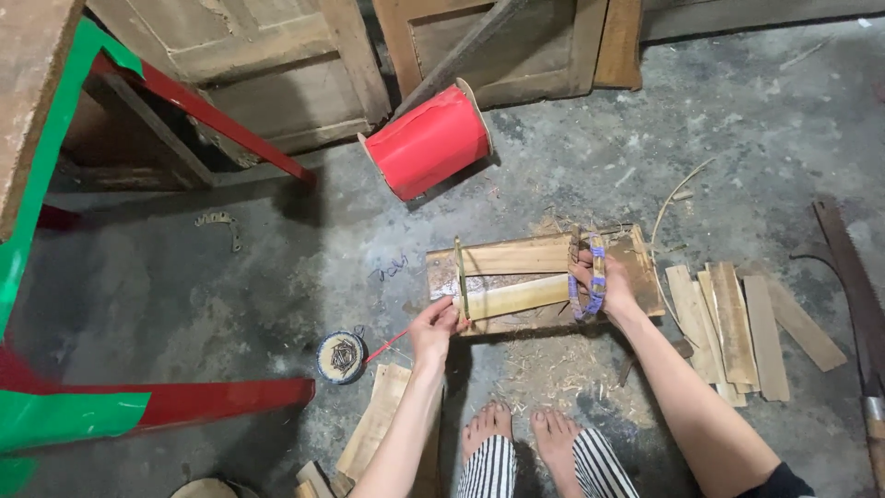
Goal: Assembling a small wooden frame by hammering thin wood strips onto a base and using pliers for adjustments.
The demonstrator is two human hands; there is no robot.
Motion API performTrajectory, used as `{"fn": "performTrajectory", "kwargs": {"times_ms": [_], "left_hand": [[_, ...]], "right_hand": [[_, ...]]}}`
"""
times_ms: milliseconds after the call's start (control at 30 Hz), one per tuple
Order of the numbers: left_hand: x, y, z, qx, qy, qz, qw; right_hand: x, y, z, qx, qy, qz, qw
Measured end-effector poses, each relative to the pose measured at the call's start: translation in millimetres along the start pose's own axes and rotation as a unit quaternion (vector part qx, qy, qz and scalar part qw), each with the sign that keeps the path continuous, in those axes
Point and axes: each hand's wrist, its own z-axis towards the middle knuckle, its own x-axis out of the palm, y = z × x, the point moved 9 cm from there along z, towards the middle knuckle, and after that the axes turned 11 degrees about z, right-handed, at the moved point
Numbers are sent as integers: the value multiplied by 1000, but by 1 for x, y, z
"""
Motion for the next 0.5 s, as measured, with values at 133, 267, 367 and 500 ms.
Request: {"fn": "performTrajectory", "kwargs": {"times_ms": [133, 267, 367, 500], "left_hand": [[4, 18, 28, 27, -12, 56, 998], [5, -7, 22, 53, -55, 117, 990], [5, -7, 31, 67, -82, 129, 986], [8, -5, 41, 101, -120, 185, 970]], "right_hand": [[7, 9, -3, -1, 3, 1, 1000], [2, 2, 2, -10, 8, 0, 1000], [6, 9, -2, -18, 8, -3, 1000], [-6, -9, 12, -32, 10, -7, 999]]}}
